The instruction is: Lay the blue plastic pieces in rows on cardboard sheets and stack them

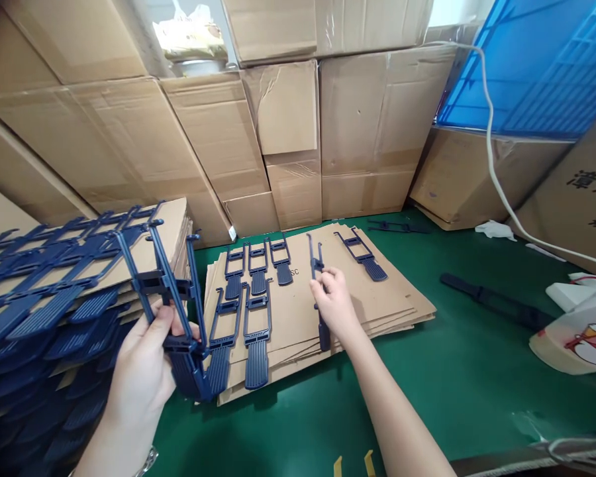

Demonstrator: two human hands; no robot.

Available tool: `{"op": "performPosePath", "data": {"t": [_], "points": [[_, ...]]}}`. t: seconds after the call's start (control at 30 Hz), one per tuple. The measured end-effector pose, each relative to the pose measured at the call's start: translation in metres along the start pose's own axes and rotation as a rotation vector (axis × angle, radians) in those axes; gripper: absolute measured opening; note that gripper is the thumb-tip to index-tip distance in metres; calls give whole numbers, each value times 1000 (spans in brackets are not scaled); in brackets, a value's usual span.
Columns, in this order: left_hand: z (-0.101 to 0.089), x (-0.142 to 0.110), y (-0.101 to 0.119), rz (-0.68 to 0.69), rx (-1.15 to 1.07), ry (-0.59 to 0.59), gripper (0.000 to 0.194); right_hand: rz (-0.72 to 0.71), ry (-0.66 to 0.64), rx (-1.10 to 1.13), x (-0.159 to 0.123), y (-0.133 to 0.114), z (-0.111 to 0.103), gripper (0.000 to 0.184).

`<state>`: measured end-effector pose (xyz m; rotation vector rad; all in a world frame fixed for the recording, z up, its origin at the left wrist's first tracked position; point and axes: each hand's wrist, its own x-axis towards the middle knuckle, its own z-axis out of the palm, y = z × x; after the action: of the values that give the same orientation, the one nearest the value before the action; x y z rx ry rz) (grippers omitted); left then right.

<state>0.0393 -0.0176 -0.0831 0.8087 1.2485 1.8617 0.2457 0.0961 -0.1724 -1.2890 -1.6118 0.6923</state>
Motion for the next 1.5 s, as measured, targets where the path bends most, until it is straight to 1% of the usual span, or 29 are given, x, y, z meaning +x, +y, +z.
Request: {"op": "performPosePath", "data": {"t": [0.07,0.13,0.2,0.27,0.33,0.43,0.53,0.67,0.83,0.9,0.93,1.0,1.03,1.07,1.13,1.17,1.23,1.27,1.33,1.43,1.5], "points": [[-6,-1,2,9,35,13,26,-27,-68,-279,-12,-15,6,26],[-12,-1,1,14,64,21,24,-38,-107,-543,-23,-26,13,23],[-15,-1,-2,6,65,23,24,-30,-157,-716,-32,-33,20,26],[-18,0,-4,-10,56,17,25,-15,-228,-806,-38,-35,26,33],[-19,0,-5,-19,47,32,27,-8,-264,-844,-41,-34,31,44],[-19,0,-5,-44,45,44,30,-21,-261,-838,-42,-34,36,55],[-18,0,-7,-86,49,36,31,-13,-274,-798,-39,-36,39,59],[-16,1,-13,-103,27,44,34,-5,-282,-742,-32,-38,44,62],[-9,5,-22,-130,23,-16,25,-3,-271,-706,-26,-37,50,63],[-4,8,-26,-127,21,-34,24,-23,-251,-678,-19,-32,46,62],[-1,11,-28,-124,17,-46,23,-38,-226,-667,-15,-28,41,62],[5,16,-32,-119,2,-78,22,-56,-141,-684,-2,-16,23,60],[9,18,-34,-122,-11,-97,21,-43,-80,-718,5,-8,11,58],[12,21,-37,-127,-27,-115,21,-10,-16,-763,12,2,-2,56],[16,25,-42,-142,-54,-136,19,123,105,-835,24,21,-26,52],[18,27,-44,-154,-63,-140,19,192,135,-850,28,29,-37,51],[19,28,-49,-186,-76,-147,19,298,128,-863,33,43,-50,47],[18,28,-51,-200,-81,-150,19,325,109,-869,35,47,-53,45],[15,28,-54,-215,-80,-154,19,335,78,-901,35,50,-53,41],[8,29,-58,-199,-39,-148,20,300,74,-970,34,47,-40,37],[4,30,-59,-178,-10,-122,21,262,44,-985,33,42,-28,35]]}}
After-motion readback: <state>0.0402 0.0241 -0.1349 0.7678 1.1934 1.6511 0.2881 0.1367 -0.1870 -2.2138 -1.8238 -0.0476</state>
